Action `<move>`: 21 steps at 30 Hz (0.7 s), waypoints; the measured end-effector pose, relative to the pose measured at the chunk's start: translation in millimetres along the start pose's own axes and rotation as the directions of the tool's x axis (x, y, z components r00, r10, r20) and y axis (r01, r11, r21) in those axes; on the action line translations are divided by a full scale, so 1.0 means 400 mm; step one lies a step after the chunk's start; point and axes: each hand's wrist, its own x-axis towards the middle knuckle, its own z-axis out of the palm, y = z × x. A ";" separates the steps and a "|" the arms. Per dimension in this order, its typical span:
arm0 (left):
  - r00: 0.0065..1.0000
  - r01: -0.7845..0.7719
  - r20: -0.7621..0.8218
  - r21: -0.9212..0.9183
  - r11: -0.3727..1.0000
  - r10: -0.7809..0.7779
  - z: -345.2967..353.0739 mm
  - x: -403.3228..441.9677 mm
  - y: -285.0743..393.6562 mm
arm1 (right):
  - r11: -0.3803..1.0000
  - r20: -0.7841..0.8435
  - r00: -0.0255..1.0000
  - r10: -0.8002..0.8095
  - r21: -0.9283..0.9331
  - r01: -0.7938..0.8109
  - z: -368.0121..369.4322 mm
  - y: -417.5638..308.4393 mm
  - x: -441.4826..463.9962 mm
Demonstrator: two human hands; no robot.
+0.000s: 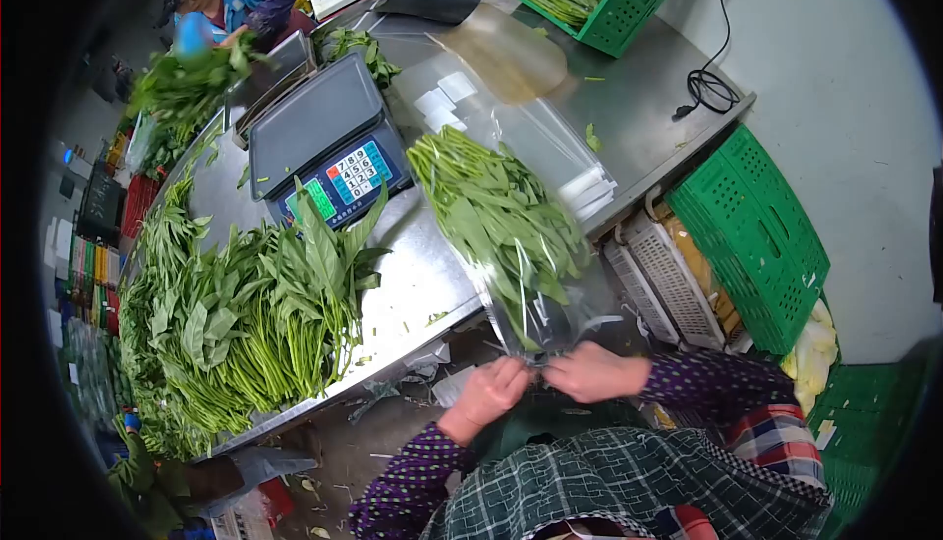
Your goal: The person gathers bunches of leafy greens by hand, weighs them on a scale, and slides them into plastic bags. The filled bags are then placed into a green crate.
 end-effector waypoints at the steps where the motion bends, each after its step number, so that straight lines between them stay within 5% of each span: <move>1: 0.998 0.041 -0.038 0.004 0.999 -0.041 0.010 0.004 0.009 | 0.994 0.370 0.925 0.087 -0.091 -0.057 0.033 0.025 -0.102; 2: 0.994 0.107 -0.025 0.000 0.994 -0.107 0.020 -0.016 -0.003 | 0.999 0.308 0.951 -0.037 0.043 0.025 0.172 0.107 -0.308; 3: 0.994 0.107 -0.032 -0.001 0.994 -0.107 0.013 -0.026 -0.015 | 0.959 0.676 0.688 0.265 -0.255 -0.119 0.185 0.068 -0.433; 4: 0.994 0.095 -0.052 -0.008 0.995 -0.096 0.005 -0.041 -0.020 | 0.960 0.686 0.678 0.264 -0.256 -0.115 0.215 0.098 -0.500; 8: 0.988 0.110 -0.102 -0.044 0.993 -0.114 -0.053 -0.066 0.005 | 0.870 0.403 0.771 0.493 -0.223 -0.440 0.191 0.057 -0.604; 9: 0.983 0.108 -0.145 -0.025 0.994 -0.111 -0.058 -0.067 -0.002 | 0.778 0.336 0.737 0.587 0.017 -0.628 0.147 0.117 -0.507; 10: 0.972 0.101 -0.222 0.081 0.992 -0.081 -0.060 -0.070 -0.016 | 0.786 -0.136 0.775 0.617 0.066 -0.615 0.044 0.121 -0.372; 11: 0.969 0.153 -0.218 0.143 0.978 -0.120 -0.045 -0.072 -0.035 | 0.727 -0.241 0.709 0.663 -0.016 -0.686 -0.044 0.123 -0.269; 12: 0.985 0.142 -0.128 0.183 0.973 -0.120 -0.049 -0.042 -0.046 | 0.795 -0.400 0.753 0.523 -0.089 -0.600 -0.093 0.157 -0.189; 15: 0.998 0.046 0.032 0.211 0.976 -0.054 -0.037 0.063 -0.088 | 0.876 -0.411 0.873 0.262 -0.279 -0.393 -0.109 0.254 -0.078; 17: 0.994 -0.028 0.109 0.197 0.980 0.006 -0.020 0.068 -0.124 | 0.952 -0.315 0.944 -0.101 -0.308 -0.001 -0.094 0.305 -0.043; 19: 0.973 0.192 -0.111 -0.081 0.978 -0.201 -0.001 -0.001 -0.144 | 0.984 -0.359 0.932 -0.050 -0.180 -0.016 -0.068 0.303 -0.042; 20: 0.886 0.436 -0.137 -0.082 0.896 -0.444 -0.003 -0.031 -0.132 | 0.869 -0.408 0.839 0.360 0.474 -0.143 -0.057 0.294 -0.046; 21: 0.884 0.442 -0.128 -0.079 0.893 -0.449 -0.014 -0.022 -0.124 | 0.362 -0.177 0.699 0.692 0.924 -0.125 -0.052 0.286 -0.044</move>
